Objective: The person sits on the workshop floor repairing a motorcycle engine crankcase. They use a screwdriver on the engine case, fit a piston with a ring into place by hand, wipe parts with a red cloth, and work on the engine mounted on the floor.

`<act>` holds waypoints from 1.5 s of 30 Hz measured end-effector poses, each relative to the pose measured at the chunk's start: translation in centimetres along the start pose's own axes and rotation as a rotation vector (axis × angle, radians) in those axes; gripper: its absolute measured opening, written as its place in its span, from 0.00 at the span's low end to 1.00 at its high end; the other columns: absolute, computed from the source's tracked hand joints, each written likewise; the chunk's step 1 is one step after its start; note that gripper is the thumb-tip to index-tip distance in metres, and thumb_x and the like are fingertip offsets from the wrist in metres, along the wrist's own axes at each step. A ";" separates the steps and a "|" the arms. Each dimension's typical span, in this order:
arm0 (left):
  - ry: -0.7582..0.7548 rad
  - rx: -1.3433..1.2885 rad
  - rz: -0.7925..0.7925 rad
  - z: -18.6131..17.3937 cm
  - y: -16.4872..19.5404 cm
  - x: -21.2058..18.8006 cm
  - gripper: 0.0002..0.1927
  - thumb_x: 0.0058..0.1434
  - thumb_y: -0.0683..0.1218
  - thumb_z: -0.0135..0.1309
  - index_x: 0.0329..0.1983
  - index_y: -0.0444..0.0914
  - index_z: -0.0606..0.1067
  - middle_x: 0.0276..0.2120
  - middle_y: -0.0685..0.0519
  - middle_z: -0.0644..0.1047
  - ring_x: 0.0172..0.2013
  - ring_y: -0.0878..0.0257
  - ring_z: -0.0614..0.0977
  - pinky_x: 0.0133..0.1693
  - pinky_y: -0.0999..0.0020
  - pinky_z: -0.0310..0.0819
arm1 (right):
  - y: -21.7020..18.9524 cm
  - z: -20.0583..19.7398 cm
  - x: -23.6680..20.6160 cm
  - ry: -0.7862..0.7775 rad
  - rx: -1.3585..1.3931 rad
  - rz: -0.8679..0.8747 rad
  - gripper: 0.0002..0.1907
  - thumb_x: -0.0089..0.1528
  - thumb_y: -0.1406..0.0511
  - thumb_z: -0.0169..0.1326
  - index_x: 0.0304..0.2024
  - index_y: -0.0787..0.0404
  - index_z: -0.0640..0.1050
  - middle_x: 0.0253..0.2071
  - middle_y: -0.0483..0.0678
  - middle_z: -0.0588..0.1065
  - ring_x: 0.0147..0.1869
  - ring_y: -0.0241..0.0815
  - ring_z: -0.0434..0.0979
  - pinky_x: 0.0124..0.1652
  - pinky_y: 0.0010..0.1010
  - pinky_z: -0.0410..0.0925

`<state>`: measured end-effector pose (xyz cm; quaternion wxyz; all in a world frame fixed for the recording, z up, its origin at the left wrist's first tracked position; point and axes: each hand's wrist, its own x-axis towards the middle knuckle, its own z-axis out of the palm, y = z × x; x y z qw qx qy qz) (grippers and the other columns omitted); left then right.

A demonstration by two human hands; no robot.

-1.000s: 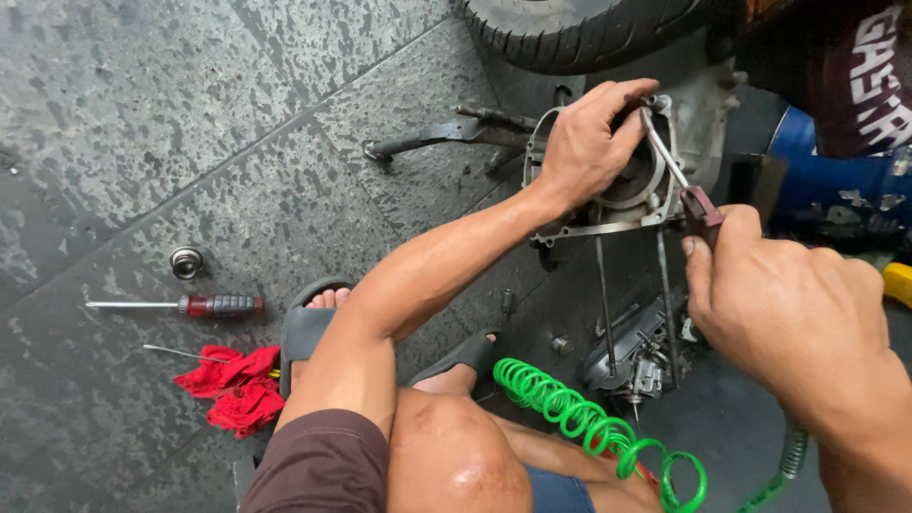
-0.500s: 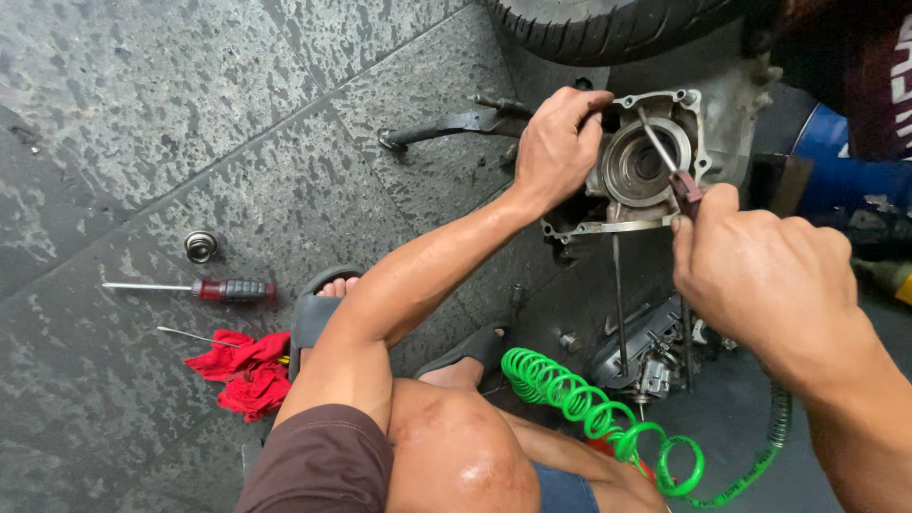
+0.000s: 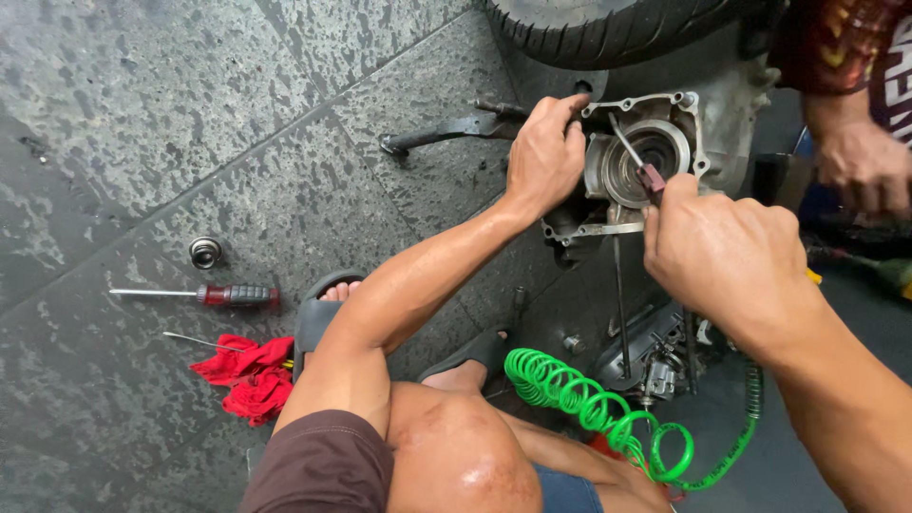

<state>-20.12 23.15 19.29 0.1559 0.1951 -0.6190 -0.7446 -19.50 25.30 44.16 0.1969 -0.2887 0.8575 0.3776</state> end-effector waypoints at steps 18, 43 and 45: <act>-0.073 0.092 -0.094 0.7 -1.7 -0.4 0.17 0.64 0.44 0.49 0.55 0.39 0.78 0.45 0.42 0.79 0.46 0.42 0.81 0.48 0.52 0.75 | -1.3 1.7 2.3 -0.004 0.052 -0.049 0.16 0.67 0.58 0.50 0.33 0.65 0.72 0.22 0.62 0.77 0.26 0.61 0.81 0.28 0.51 0.73; -0.001 -0.067 -0.392 -0.6 -6.2 -4.9 0.18 0.64 0.51 0.52 0.49 0.34 0.76 0.36 0.42 0.83 0.39 0.48 0.85 0.44 0.59 0.77 | -2.6 1.8 0.0 -0.122 0.171 -0.140 0.15 0.64 0.59 0.51 0.34 0.67 0.73 0.21 0.61 0.78 0.24 0.60 0.81 0.26 0.51 0.73; -0.011 -0.081 -0.411 -0.1 -7.0 -4.8 0.17 0.66 0.53 0.52 0.45 0.33 0.78 0.33 0.43 0.82 0.35 0.51 0.85 0.41 0.60 0.76 | -2.8 1.9 -0.4 -0.137 0.148 -0.109 0.16 0.64 0.58 0.50 0.34 0.66 0.73 0.22 0.61 0.78 0.25 0.60 0.81 0.26 0.50 0.73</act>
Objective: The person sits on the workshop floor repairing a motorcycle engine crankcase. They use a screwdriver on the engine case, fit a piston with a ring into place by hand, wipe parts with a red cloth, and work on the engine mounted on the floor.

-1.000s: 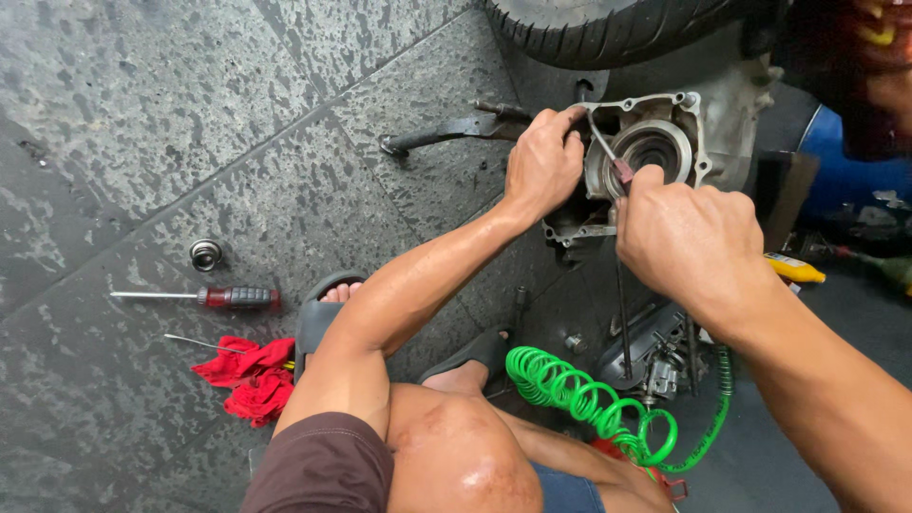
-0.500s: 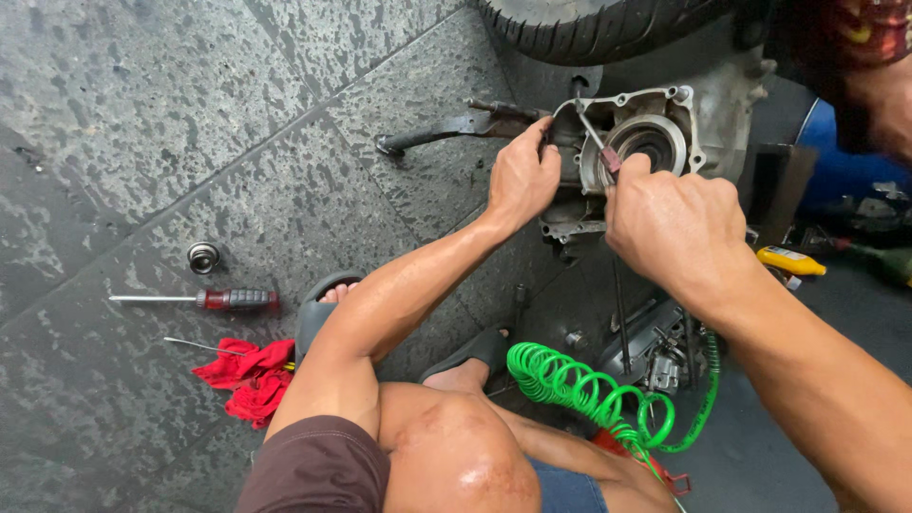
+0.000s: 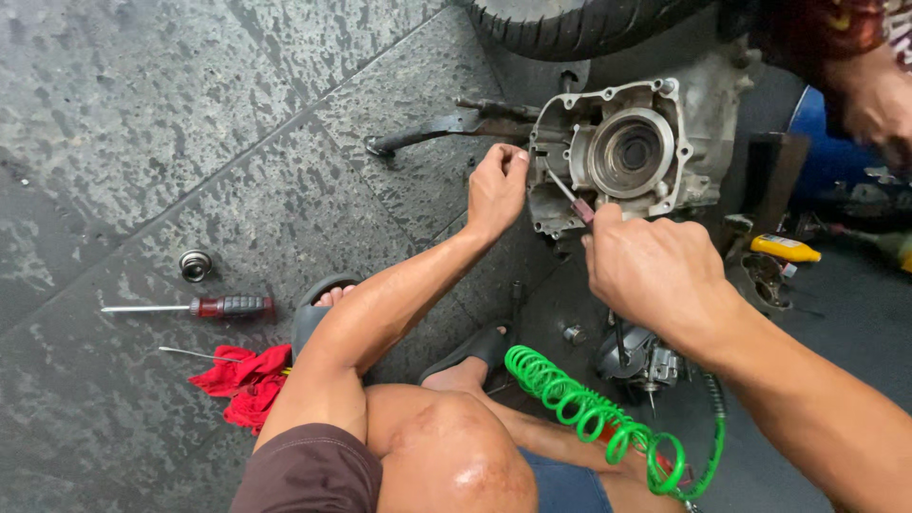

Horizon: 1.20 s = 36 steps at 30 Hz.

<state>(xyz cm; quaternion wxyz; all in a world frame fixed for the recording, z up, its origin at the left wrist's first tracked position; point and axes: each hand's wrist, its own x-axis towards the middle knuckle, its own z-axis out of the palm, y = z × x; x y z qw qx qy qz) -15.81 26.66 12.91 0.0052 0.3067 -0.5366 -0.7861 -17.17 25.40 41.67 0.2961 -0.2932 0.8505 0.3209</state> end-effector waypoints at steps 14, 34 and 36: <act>-0.060 -0.194 -0.332 1.9 -2.0 2.8 0.30 0.64 0.62 0.53 0.24 0.30 0.76 0.19 0.51 0.74 0.23 0.63 0.73 0.28 0.58 0.67 | -0.9 3.1 3.6 0.099 -0.028 0.012 0.09 0.61 0.65 0.49 0.32 0.66 0.76 0.23 0.63 0.78 0.26 0.57 0.83 0.27 0.47 0.75; -0.195 -0.263 -0.253 0.3 -4.4 -2.4 0.22 0.68 0.56 0.51 0.29 0.33 0.74 0.20 0.54 0.74 0.20 0.67 0.76 0.25 0.66 0.72 | -1.9 1.3 0.1 -0.133 -0.038 -0.011 0.16 0.65 0.57 0.49 0.33 0.65 0.73 0.22 0.61 0.78 0.26 0.59 0.82 0.27 0.50 0.74; -0.189 -0.287 -0.261 0.3 -4.1 -2.9 0.20 0.68 0.55 0.51 0.30 0.34 0.75 0.20 0.54 0.74 0.20 0.67 0.76 0.24 0.67 0.71 | -2.0 1.9 0.1 -0.137 -0.034 -0.017 0.16 0.65 0.57 0.50 0.34 0.65 0.74 0.22 0.61 0.78 0.26 0.58 0.82 0.27 0.49 0.74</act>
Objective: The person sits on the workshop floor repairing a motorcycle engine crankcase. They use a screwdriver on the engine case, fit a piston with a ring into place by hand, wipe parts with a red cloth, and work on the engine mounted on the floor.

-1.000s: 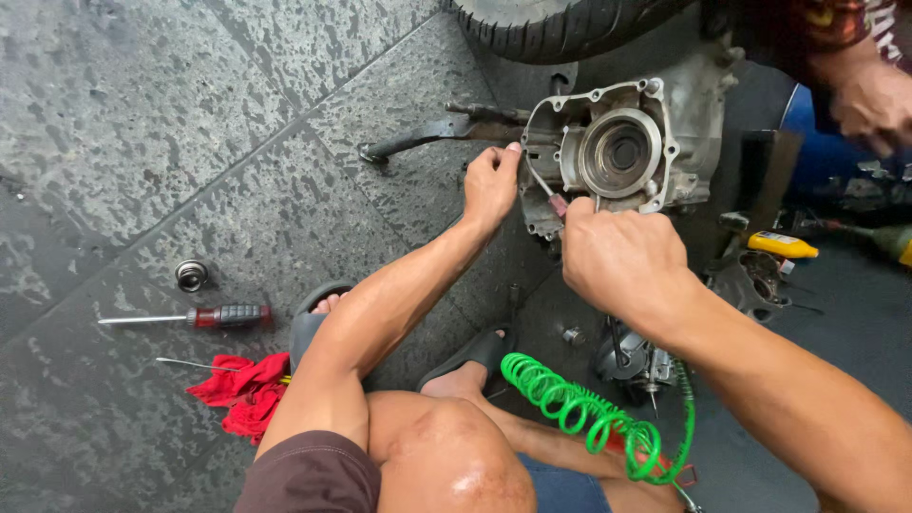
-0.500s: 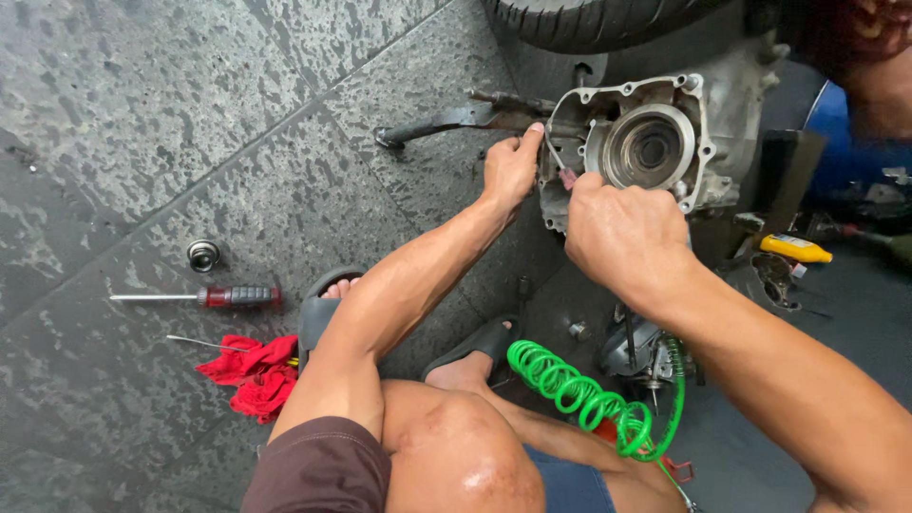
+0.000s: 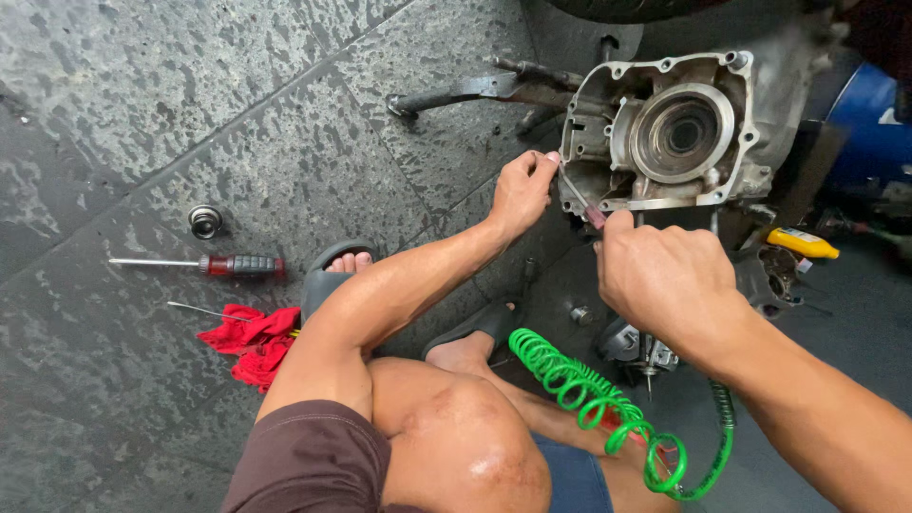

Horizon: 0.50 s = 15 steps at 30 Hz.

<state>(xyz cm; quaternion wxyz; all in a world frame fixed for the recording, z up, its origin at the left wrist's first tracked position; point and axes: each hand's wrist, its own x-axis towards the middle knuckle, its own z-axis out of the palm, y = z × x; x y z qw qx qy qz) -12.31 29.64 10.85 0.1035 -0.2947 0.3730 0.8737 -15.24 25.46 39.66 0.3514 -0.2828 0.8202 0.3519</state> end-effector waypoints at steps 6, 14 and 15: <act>0.034 -0.017 0.014 0.7 -0.1 0.0 0.20 0.68 0.55 0.51 0.30 0.34 0.74 0.20 0.55 0.73 0.20 0.68 0.74 0.24 0.67 0.71 | -0.3 0.3 0.0 0.015 0.000 -0.009 0.16 0.64 0.57 0.50 0.34 0.65 0.73 0.21 0.60 0.78 0.24 0.58 0.81 0.26 0.49 0.74; 0.049 0.044 0.040 0.8 -1.0 0.3 0.21 0.68 0.56 0.51 0.29 0.34 0.74 0.19 0.54 0.74 0.20 0.67 0.75 0.25 0.65 0.71 | 0.3 -0.4 -1.1 0.087 -0.032 0.027 0.15 0.65 0.59 0.50 0.32 0.64 0.73 0.20 0.60 0.77 0.23 0.59 0.80 0.24 0.49 0.73; 0.051 0.041 0.033 0.8 -1.0 0.3 0.22 0.68 0.56 0.52 0.29 0.34 0.74 0.20 0.54 0.74 0.20 0.67 0.75 0.25 0.65 0.71 | 0.4 -0.5 -1.2 0.092 -0.029 0.029 0.15 0.65 0.59 0.50 0.32 0.64 0.73 0.19 0.60 0.77 0.23 0.59 0.80 0.25 0.49 0.73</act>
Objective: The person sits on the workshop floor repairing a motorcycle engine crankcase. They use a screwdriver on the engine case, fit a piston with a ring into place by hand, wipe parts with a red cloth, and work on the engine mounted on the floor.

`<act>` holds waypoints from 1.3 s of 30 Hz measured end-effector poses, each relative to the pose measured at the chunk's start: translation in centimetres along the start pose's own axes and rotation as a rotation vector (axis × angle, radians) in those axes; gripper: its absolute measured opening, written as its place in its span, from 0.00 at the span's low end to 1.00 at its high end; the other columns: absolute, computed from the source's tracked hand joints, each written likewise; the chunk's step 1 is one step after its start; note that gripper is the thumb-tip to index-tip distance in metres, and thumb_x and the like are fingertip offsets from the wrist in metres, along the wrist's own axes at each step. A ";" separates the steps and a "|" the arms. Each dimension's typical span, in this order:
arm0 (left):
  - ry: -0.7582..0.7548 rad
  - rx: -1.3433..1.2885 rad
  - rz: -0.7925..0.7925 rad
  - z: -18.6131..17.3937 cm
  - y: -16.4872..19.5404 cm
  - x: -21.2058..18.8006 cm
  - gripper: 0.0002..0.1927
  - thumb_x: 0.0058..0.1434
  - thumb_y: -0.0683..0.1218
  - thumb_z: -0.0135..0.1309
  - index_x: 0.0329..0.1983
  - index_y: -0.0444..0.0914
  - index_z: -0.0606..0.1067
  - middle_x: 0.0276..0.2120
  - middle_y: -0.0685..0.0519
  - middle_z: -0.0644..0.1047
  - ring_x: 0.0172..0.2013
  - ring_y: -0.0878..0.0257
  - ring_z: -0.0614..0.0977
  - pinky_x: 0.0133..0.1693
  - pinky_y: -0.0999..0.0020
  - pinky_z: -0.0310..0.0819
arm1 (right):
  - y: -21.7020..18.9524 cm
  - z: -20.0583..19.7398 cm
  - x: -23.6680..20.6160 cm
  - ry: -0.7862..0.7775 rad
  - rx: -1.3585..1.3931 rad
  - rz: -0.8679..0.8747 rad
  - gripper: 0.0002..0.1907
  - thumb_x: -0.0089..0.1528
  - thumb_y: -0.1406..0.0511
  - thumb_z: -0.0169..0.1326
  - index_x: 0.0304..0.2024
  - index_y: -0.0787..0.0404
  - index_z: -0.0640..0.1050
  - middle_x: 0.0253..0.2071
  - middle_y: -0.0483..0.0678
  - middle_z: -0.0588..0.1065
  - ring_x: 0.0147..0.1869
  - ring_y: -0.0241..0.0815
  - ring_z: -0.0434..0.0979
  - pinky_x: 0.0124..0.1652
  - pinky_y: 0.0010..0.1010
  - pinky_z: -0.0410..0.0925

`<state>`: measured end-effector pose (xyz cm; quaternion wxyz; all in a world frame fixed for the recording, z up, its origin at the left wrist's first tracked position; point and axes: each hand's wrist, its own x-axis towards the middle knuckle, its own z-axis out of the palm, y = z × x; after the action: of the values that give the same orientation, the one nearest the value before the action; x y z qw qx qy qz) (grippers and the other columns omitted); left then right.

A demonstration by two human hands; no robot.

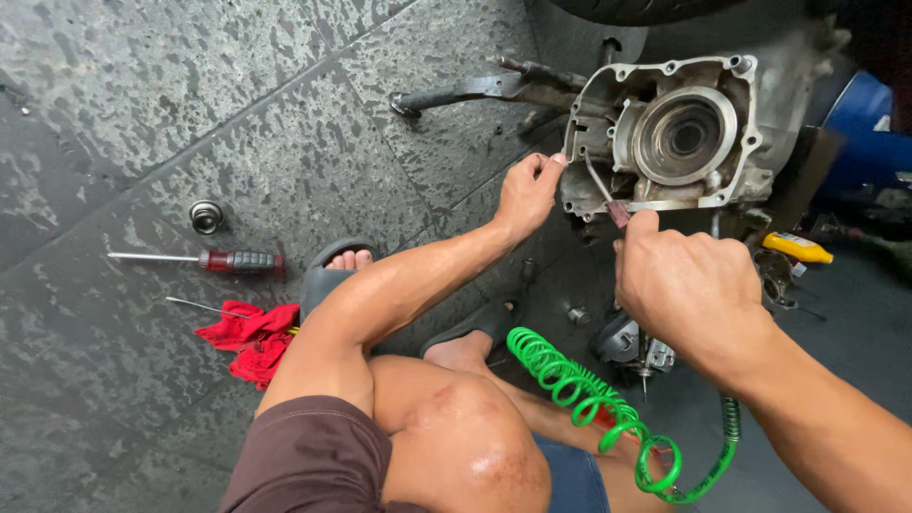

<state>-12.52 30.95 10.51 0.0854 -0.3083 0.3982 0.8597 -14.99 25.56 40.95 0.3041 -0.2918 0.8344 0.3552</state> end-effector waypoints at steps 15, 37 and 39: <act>-0.180 0.545 0.543 -2.1 7.3 -1.9 0.29 0.62 0.48 0.57 0.66 0.45 0.67 0.36 0.40 0.82 0.38 0.41 0.82 0.38 0.48 0.75 | 0.5 0.2 1.3 -0.041 0.021 0.020 0.09 0.61 0.64 0.49 0.34 0.64 0.75 0.24 0.60 0.79 0.25 0.56 0.83 0.26 0.47 0.74; -1.137 0.734 0.004 -1.7 14.8 5.5 0.23 0.59 0.51 0.57 0.57 0.42 0.78 0.26 0.50 0.80 0.20 0.63 0.77 0.19 0.64 0.73 | -3.0 -7.7 8.5 -0.591 -0.125 0.082 0.20 0.59 0.62 0.59 0.54 0.60 0.80 0.56 0.53 0.78 0.57 0.56 0.81 0.48 0.45 0.75; -1.105 0.762 -0.035 -1.8 14.9 5.4 0.27 0.59 0.50 0.55 0.63 0.49 0.74 0.28 0.53 0.82 0.21 0.64 0.81 0.20 0.64 0.74 | -3.3 -8.4 8.2 -0.560 -0.130 0.034 0.20 0.67 0.53 0.50 0.50 0.58 0.84 0.54 0.54 0.79 0.57 0.55 0.81 0.51 0.46 0.74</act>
<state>-21.87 19.13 15.85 0.3937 0.2226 0.5666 0.6888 -20.49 14.97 38.48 0.4973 -0.1873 0.6982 0.4797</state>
